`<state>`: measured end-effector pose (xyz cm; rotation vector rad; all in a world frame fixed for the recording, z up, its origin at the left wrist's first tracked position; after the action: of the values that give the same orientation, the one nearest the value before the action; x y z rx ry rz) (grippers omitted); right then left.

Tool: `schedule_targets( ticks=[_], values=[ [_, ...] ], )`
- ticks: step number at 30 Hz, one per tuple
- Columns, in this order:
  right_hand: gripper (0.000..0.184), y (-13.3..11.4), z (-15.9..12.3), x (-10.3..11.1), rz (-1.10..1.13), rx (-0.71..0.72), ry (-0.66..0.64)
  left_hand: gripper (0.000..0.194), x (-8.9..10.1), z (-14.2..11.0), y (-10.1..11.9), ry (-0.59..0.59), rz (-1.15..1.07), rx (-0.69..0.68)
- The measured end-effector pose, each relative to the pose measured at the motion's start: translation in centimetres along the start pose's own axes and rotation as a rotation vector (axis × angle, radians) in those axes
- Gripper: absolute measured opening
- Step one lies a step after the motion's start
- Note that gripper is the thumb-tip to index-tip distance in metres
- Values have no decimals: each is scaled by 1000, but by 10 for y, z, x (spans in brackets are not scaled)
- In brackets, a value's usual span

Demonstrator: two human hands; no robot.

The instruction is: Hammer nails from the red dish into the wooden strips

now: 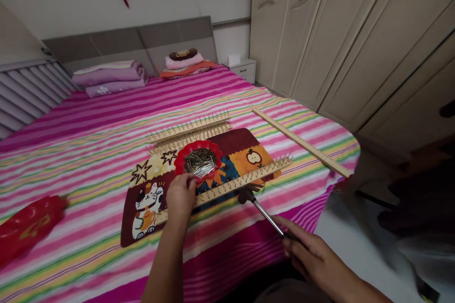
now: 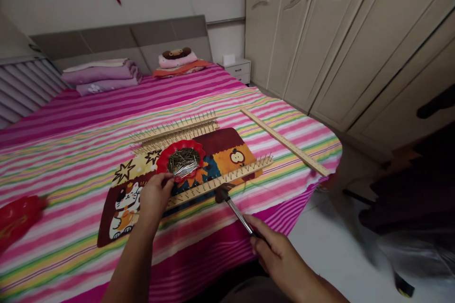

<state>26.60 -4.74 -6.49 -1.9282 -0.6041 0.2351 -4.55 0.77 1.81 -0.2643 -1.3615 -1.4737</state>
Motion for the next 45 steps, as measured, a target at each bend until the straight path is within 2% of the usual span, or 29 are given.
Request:
schedule_targets(
  ticks=[2,5,7,10,16,19,22,26,28,30,34,37,41,45],
  values=[
    [67,0,0,3,-8,-6,6,19,-25,22,3,-156,118,9],
    [68,1,0,6,-28,-17,20,22,-56,41,0,-330,293,44],
    [69,2,-1,7,-30,-22,23,22,-67,47,-5,-387,354,77],
    [70,3,-1,6,-25,-22,19,17,-70,49,-10,-397,366,91],
    [65,5,4,2,-2,-4,-3,14,-61,47,-14,-398,280,78],
    [64,4,4,0,0,-9,-2,11,-48,49,-13,-322,120,87],
    [66,6,4,-2,-31,-19,-4,10,-25,46,-14,-216,-99,124],
    [71,9,2,-5,-45,-23,-28,21,12,20,-34,-111,-386,246],
    [73,9,1,-7,-43,-21,-36,31,30,-1,-50,-47,-505,326],
    [72,8,-1,-7,-42,-21,-23,35,40,-26,-67,-16,-622,418],
    [68,3,-4,-8,-66,-14,-4,45,38,-77,-95,-20,-842,637],
    [68,3,-5,-13,-68,-9,-39,52,34,-103,-108,3,-952,747],
    [70,7,-5,-17,-65,3,-72,44,29,-115,-118,59,-1037,807],
    [67,5,-6,-16,-90,18,-63,29,25,-110,-121,157,-1075,814]
  ],
)
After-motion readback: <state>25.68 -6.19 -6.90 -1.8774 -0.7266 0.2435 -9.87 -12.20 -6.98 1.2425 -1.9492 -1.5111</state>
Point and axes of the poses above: each hand's wrist, its own z-axis towards the middle knuckle, its own x-axis out of the back of the hand, y = z × x, the point moved 10 cm from there along z, towards the middle knuckle, and after that the axes turned 8 degrees about -z, right-handed, at the moved point
